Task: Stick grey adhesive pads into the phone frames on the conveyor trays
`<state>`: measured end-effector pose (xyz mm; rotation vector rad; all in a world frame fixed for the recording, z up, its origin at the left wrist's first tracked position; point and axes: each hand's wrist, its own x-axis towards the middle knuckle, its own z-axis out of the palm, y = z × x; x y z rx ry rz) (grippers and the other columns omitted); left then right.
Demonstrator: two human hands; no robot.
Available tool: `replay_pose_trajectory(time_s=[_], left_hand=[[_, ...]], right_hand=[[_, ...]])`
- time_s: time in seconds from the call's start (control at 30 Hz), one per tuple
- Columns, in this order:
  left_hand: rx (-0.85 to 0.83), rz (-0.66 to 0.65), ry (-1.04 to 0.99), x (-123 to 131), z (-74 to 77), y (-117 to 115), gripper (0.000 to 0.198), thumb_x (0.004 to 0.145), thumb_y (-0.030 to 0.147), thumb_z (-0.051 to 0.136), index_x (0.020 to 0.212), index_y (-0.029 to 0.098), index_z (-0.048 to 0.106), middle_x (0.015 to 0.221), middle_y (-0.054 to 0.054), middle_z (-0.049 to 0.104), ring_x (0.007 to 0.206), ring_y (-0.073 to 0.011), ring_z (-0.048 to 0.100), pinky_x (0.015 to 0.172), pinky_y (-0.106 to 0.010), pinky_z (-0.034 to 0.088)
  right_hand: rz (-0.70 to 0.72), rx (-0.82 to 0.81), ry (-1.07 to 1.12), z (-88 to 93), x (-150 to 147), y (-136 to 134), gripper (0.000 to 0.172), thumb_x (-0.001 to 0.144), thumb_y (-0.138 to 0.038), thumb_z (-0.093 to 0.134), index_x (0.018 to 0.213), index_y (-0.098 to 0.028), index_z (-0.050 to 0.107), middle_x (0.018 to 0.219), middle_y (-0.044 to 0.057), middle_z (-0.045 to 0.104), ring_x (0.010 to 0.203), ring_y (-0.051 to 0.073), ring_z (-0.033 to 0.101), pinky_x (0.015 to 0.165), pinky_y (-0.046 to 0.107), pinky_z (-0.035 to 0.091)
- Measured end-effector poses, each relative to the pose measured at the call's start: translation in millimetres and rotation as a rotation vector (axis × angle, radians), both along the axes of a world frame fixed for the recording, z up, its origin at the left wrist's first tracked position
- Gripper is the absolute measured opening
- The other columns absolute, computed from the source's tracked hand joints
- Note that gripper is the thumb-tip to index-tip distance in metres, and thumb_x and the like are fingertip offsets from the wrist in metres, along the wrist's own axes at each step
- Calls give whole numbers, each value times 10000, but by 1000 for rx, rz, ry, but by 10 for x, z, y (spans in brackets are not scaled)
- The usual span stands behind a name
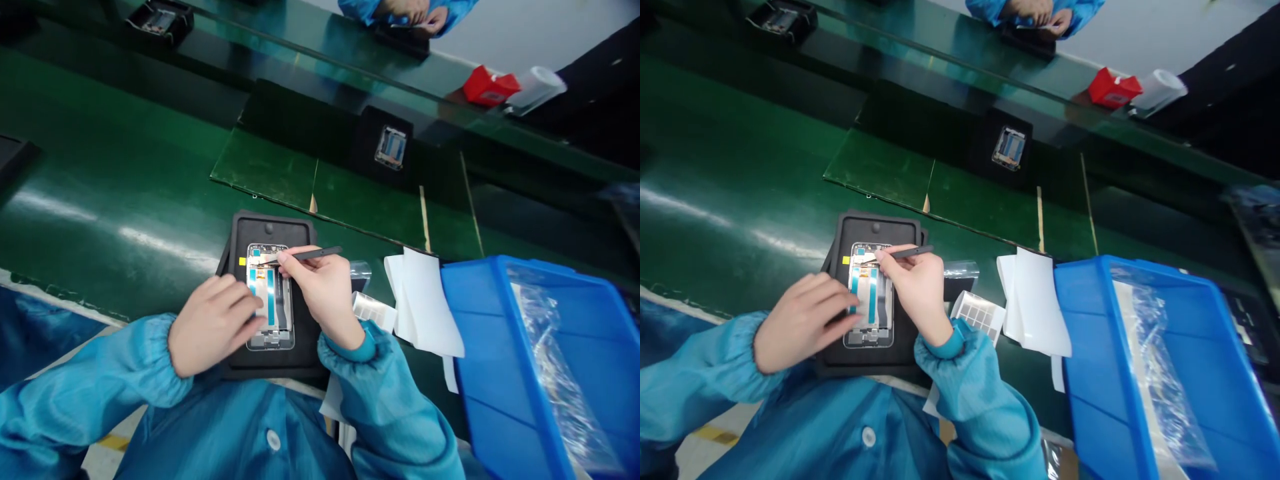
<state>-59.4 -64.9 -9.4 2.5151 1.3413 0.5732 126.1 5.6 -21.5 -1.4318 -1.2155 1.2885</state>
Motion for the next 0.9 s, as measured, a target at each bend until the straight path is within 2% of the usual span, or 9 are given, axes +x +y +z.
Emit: replay_pose_trajectory(time_s=[0.1, 0.17, 0.4, 0.9], left_hand=[[60, 156, 8, -92, -72, 159, 202, 984, 290, 498, 1006, 186, 670, 913, -76, 666, 831, -227, 563, 719, -387, 464], [75, 200, -3, -113, -138, 224, 219, 977, 274, 500, 1076, 171, 666, 929, -86, 650, 846, -232, 561, 733, -385, 470], [125, 220, -85, -84, -290, 238, 216, 949, 232, 533, 1097, 150, 666, 907, -77, 612, 828, -219, 563, 730, -359, 469], [126, 211, -53, -87, -267, 247, 222, 953, 230, 531, 1097, 137, 673, 909, -82, 614, 818, -223, 561, 714, -370, 480]], right_hand=[[1, 5, -16, 0, 5, -2, 289, 715, -422, 832, 773, -157, 731, 657, 42, 731, 618, 193, 707, 596, 296, 591], [1, 7, -33, 1, 7, -7, 268, 725, -406, 824, 769, -158, 732, 662, 44, 735, 616, 192, 709, 601, 294, 594], [6, 10, -69, 36, 6, -22, 223, 739, -371, 811, 759, -162, 736, 701, 45, 747, 644, 190, 719, 628, 282, 596], [0, -19, -76, 41, 5, -21, 173, 733, -331, 792, 749, -170, 731, 717, 47, 759, 651, 197, 728, 620, 281, 597]])
